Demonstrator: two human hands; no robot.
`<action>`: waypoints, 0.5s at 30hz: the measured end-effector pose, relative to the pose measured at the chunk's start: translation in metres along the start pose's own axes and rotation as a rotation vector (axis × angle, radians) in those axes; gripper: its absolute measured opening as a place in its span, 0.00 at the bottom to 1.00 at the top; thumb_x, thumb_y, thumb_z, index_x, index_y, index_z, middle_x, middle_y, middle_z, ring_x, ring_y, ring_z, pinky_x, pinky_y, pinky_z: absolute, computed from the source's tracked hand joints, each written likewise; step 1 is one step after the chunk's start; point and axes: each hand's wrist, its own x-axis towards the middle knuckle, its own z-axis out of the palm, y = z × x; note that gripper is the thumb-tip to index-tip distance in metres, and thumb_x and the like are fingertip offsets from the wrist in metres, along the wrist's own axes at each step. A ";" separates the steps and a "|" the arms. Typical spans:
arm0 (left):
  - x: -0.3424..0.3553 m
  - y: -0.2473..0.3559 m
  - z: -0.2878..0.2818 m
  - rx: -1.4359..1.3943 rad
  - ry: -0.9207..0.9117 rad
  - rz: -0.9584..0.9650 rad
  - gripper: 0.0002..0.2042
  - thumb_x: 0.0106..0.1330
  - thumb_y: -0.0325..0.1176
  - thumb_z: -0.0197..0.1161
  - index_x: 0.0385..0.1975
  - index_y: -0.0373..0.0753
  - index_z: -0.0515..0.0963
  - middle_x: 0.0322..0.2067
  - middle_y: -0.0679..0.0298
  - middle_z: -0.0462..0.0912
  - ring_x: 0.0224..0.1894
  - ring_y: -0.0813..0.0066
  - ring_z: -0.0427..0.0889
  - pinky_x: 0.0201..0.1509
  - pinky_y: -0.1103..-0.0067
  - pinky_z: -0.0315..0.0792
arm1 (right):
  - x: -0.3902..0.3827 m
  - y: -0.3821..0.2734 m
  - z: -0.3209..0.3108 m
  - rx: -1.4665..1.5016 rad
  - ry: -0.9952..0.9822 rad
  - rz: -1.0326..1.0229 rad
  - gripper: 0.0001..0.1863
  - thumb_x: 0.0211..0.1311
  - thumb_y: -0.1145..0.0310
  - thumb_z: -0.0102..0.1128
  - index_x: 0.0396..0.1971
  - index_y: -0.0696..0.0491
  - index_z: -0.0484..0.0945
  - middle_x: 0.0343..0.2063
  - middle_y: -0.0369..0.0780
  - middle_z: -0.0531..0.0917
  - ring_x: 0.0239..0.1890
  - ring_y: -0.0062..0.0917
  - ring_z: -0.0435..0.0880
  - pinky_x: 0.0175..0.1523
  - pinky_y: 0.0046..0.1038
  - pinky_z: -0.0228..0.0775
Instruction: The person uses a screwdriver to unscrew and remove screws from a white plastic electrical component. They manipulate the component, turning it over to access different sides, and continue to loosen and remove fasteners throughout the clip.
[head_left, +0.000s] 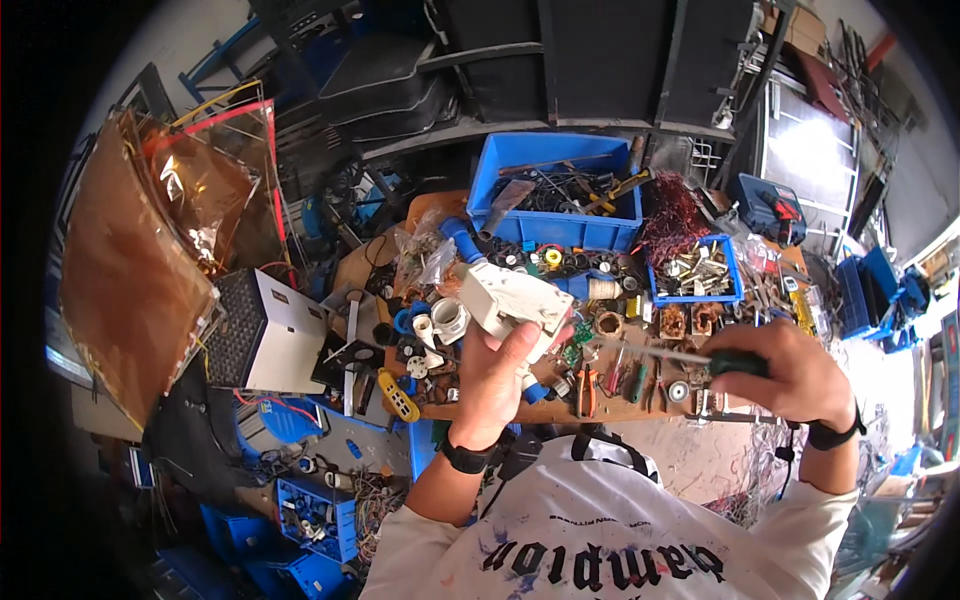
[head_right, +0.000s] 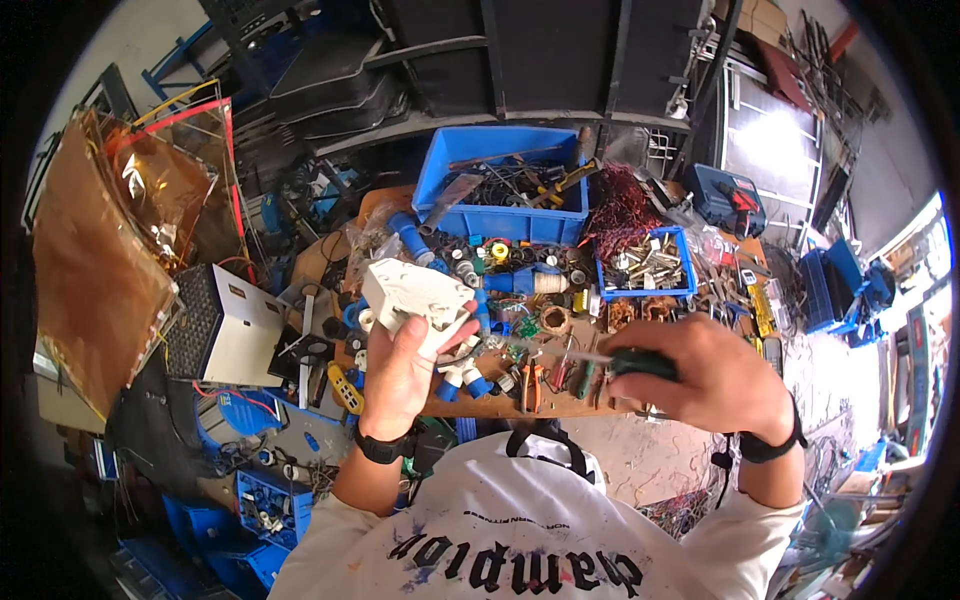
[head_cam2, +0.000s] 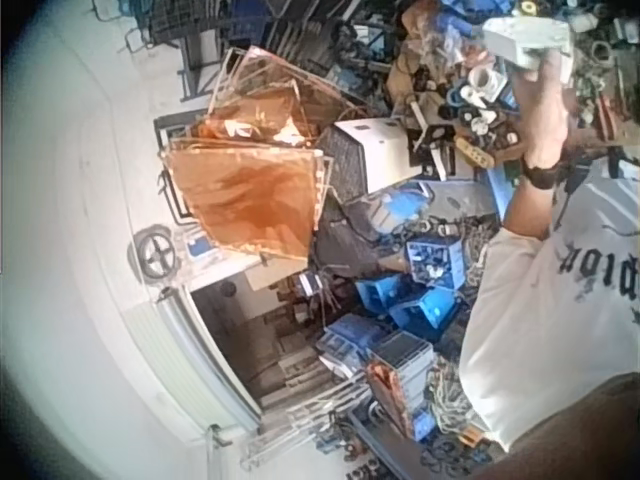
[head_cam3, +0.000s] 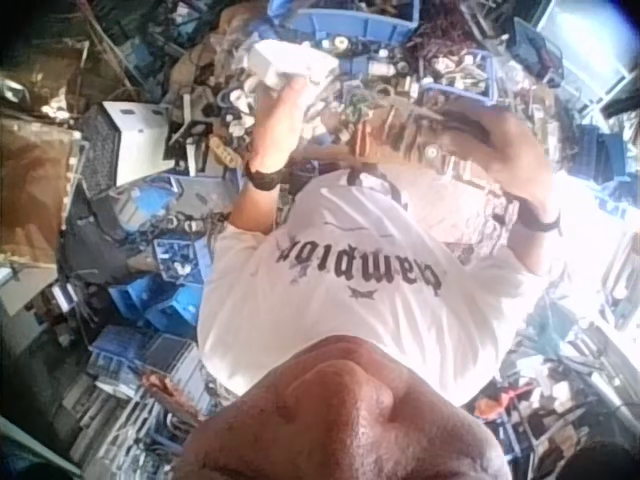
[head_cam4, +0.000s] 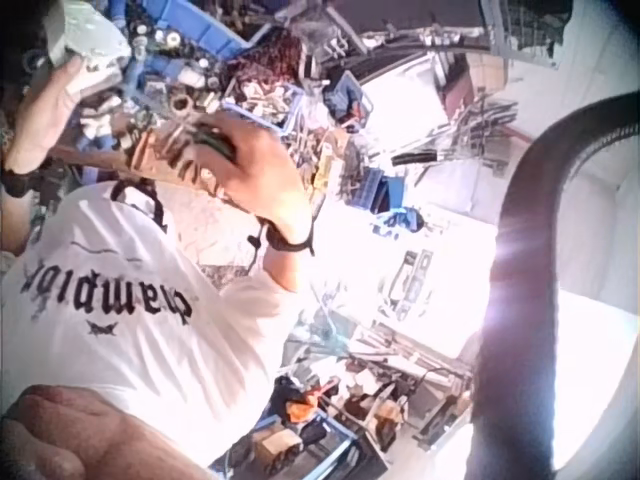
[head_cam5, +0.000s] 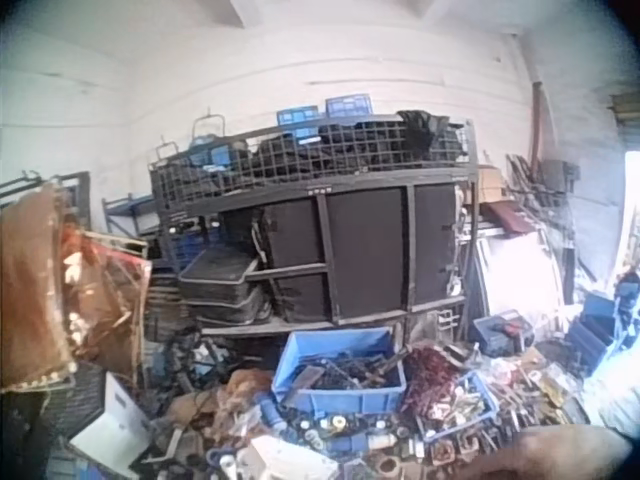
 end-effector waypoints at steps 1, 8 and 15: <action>0.002 -0.001 -0.001 0.089 0.016 0.038 0.26 0.61 0.30 0.67 0.56 0.34 0.64 0.48 0.56 0.76 0.52 0.64 0.78 0.55 0.67 0.76 | -0.006 0.015 0.004 -0.053 0.161 -0.055 0.16 0.53 0.69 0.67 0.41 0.58 0.79 0.25 0.44 0.83 0.25 0.29 0.83 0.31 0.28 0.71; 0.001 -0.005 -0.002 0.508 0.009 0.227 0.42 0.54 0.17 0.69 0.64 0.38 0.46 0.50 0.56 0.73 0.49 0.69 0.79 0.54 0.72 0.75 | 0.006 -0.012 0.036 0.011 0.197 -0.151 0.15 0.57 0.68 0.67 0.42 0.57 0.76 0.26 0.49 0.83 0.29 0.44 0.84 0.33 0.35 0.75; -0.006 -0.010 0.001 0.337 0.041 0.151 0.44 0.52 0.17 0.71 0.63 0.37 0.45 0.50 0.55 0.72 0.48 0.66 0.80 0.55 0.72 0.75 | 0.011 -0.018 0.058 -0.018 0.150 -0.110 0.16 0.59 0.65 0.64 0.44 0.55 0.76 0.25 0.48 0.82 0.27 0.44 0.83 0.31 0.38 0.74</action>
